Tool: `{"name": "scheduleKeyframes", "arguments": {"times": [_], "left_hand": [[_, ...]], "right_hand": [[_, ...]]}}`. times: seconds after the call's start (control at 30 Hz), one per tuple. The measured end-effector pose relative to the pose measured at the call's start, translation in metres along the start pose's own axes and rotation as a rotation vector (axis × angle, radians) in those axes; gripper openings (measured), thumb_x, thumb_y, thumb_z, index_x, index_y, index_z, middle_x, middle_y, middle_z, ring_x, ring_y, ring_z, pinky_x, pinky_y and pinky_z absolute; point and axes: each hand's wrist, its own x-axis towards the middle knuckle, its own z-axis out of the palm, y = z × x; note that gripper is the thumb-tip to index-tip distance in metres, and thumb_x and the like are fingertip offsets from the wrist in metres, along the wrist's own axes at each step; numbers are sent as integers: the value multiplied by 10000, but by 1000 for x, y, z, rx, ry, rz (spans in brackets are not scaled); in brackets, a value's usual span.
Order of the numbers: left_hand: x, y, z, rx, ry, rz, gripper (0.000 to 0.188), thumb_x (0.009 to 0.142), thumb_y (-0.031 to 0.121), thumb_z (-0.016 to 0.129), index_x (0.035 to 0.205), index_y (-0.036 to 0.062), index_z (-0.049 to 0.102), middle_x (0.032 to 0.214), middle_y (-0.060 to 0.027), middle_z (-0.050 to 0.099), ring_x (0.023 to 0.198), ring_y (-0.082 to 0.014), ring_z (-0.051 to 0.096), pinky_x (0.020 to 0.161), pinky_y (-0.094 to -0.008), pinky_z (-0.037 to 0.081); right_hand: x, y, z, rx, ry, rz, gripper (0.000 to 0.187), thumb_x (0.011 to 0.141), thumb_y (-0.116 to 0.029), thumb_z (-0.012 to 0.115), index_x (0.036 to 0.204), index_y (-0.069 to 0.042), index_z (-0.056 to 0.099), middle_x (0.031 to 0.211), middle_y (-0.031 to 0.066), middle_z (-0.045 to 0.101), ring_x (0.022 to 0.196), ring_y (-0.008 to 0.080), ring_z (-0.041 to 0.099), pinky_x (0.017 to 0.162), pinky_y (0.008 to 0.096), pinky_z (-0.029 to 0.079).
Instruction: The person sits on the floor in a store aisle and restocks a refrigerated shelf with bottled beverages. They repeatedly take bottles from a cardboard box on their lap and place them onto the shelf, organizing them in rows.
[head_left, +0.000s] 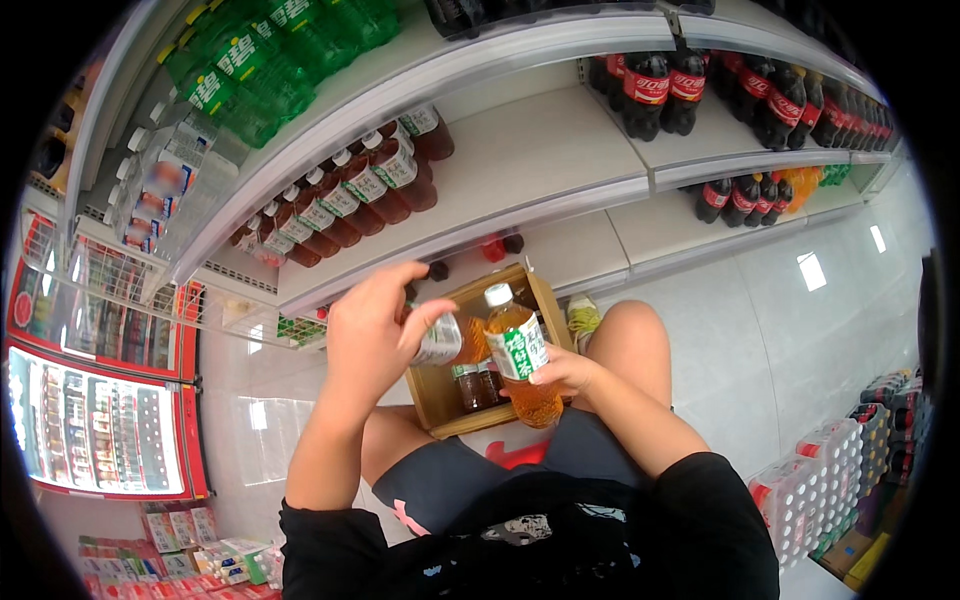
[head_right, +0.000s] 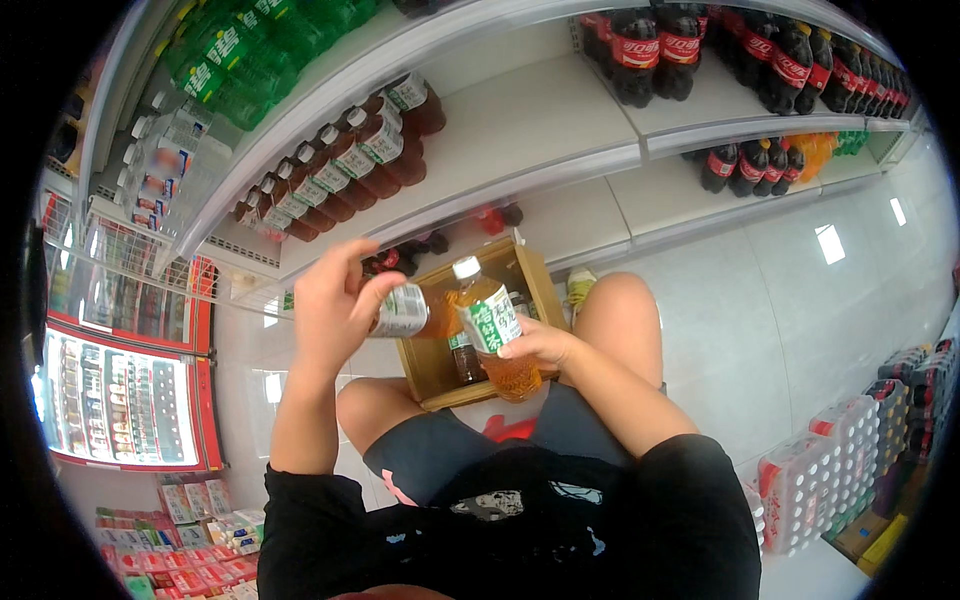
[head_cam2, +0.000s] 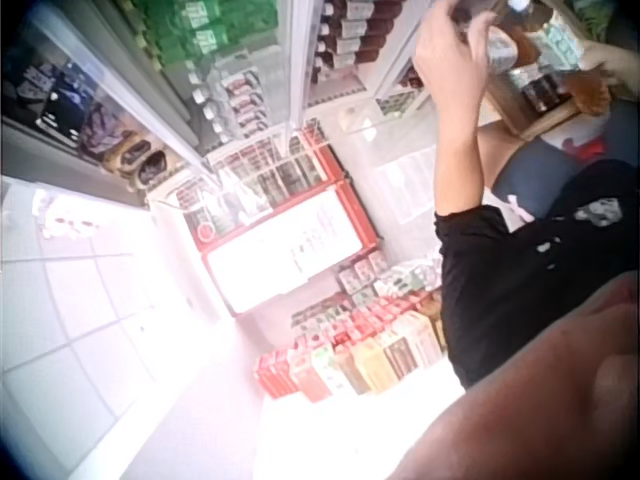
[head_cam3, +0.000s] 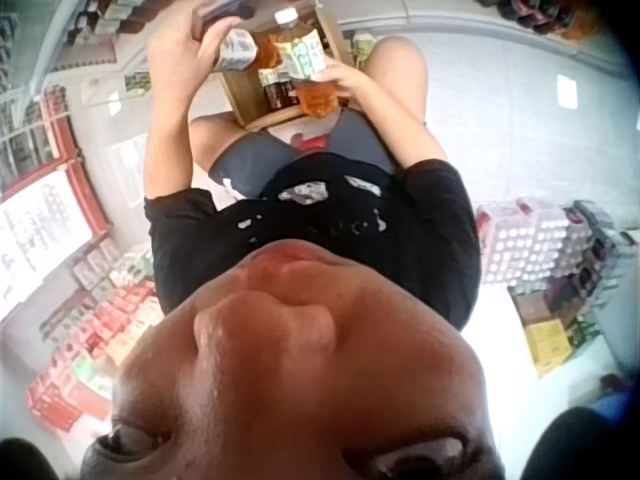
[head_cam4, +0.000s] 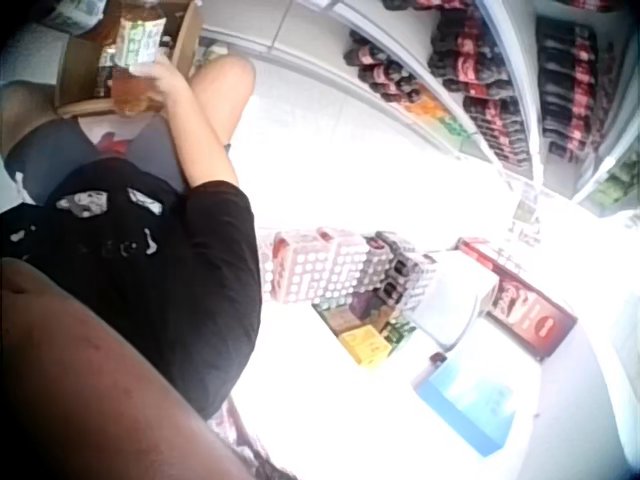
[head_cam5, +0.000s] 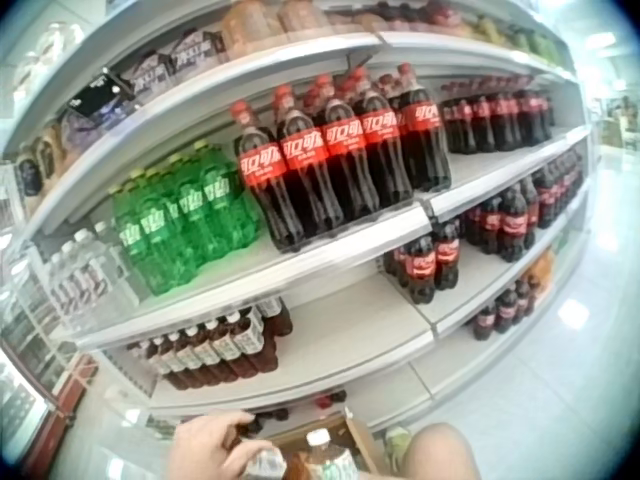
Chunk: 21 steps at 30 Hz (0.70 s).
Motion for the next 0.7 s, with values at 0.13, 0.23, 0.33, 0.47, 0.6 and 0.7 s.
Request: {"name": "scheduleKeyframes", "arguments": {"times": [0.13,0.23,0.33,0.47,0.6,0.7], "left_hand": [[19,4,14,-56,-25,-94,379,764,208,854,1033,20,665,653,-61,486,560,-172,463,534,-323,399],[27,9,29,-27,-101,-133,389,797,301,823,1025,24,674,790,-118,656,624,-242,639,596,-363,506],[36,10,43,25,-75,-114,399,802,327,818,1016,22,677,768,-121,648,614,-258,629,590,-376,498],[46,-12,63,-369,-46,-263,326,817,279,796,955,4,687,706,-73,590,629,-166,574,600,-322,467],[56,-24,72,-536,-231,-283,278,855,232,755,978,-4,675,809,-61,635,731,-124,609,669,-290,494],[58,-29,79,-738,-291,-414,355,855,245,756,1085,2,635,827,-65,636,738,-124,607,675,-295,494]], "right_hand": [[7,-8,16,278,-42,-108,912,742,-248,817,1506,-52,359,1450,166,497,1350,355,488,1142,579,381],[8,-11,9,338,-74,-193,882,769,-290,790,1500,-36,369,1449,186,501,1339,360,497,1143,569,387],[4,-13,4,285,25,-256,843,784,-296,777,1478,-9,395,1432,196,519,1333,357,506,1148,551,390],[1,-17,-1,275,8,-234,824,802,-332,761,1469,1,409,1410,226,534,1302,413,531,1098,526,449],[-6,-24,-1,264,53,-227,897,773,-332,770,1514,-47,353,1443,259,486,1327,481,484,1088,574,441],[-10,-27,-2,270,62,-224,881,776,-314,766,1509,-45,359,1435,254,498,1311,479,504,1072,554,462]]}}
